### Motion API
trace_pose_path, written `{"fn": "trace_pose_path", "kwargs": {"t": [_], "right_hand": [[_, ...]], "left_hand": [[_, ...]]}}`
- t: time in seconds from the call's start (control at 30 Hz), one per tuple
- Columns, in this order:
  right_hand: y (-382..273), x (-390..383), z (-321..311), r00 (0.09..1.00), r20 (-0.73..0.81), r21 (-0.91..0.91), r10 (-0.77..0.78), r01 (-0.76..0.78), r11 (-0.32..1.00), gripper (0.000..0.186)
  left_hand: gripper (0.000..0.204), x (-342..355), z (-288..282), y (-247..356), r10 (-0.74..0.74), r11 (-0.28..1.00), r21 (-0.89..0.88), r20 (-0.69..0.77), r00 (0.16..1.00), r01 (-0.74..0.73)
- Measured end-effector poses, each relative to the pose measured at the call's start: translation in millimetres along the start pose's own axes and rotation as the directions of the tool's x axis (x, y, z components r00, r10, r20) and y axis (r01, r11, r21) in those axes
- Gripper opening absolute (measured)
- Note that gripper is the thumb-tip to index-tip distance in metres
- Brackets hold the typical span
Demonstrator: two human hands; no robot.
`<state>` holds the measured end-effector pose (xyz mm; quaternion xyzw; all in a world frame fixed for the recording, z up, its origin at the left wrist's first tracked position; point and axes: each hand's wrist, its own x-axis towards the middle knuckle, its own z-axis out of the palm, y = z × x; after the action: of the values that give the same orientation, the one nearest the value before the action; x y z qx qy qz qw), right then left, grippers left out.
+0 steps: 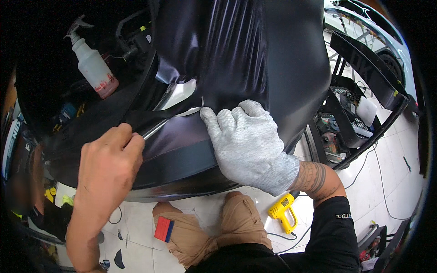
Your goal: The person applies a dark vinyl wrap to a car bumper using a heat gun, squeegee, and knife. They smooth the film, heat it to conform to curves, and trim the edges.
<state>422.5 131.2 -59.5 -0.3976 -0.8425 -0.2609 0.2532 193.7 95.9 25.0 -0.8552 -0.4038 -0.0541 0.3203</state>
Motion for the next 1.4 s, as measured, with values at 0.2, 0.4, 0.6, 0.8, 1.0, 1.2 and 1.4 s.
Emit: {"fn": "trace_pose_path", "kwargs": {"t": [0.2,0.4,0.6,0.8,1.0,1.2,1.4], "right_hand": [[3,-4,13,0.997,-0.082,0.1,-0.012,0.02,0.995,0.059],[-2,-2,3,1.0,-0.012,0.029,0.006,-0.006,1.0,0.058],[-1,0,0,0.999,-0.028,-0.01,0.02,-0.02,1.0,0.054],[-2,1,0,0.997,-0.08,-0.022,-0.016,0.015,1.0,0.048],[-3,1,-2,0.999,-0.054,0.012,0.008,-0.007,1.0,0.045],[-7,2,0,0.998,-0.06,-0.001,0.008,-0.008,1.0,0.046],[-4,-2,-7,1.0,-0.01,-0.011,0.013,-0.013,1.0,0.049]], "left_hand": [[0.01,-5,-32,-46,0.156,0.936,0.297,0.131,0.979,-0.189],[0.022,-27,-43,-93,-0.186,0.945,0.25,-0.117,0.976,0.21],[0.049,-29,14,-107,-0.591,0.771,-0.475,-0.287,0.754,0.423],[0.036,48,24,-13,-0.362,0.631,-0.771,-0.2,0.91,0.081],[0.021,79,45,3,-0.199,0.843,-0.538,-0.302,0.932,0.006],[0.009,81,55,-22,-0.021,0.988,-0.144,-0.504,0.863,-0.06],[0.026,35,59,-197,-0.582,0.81,-0.34,-0.361,0.728,0.478]]}}
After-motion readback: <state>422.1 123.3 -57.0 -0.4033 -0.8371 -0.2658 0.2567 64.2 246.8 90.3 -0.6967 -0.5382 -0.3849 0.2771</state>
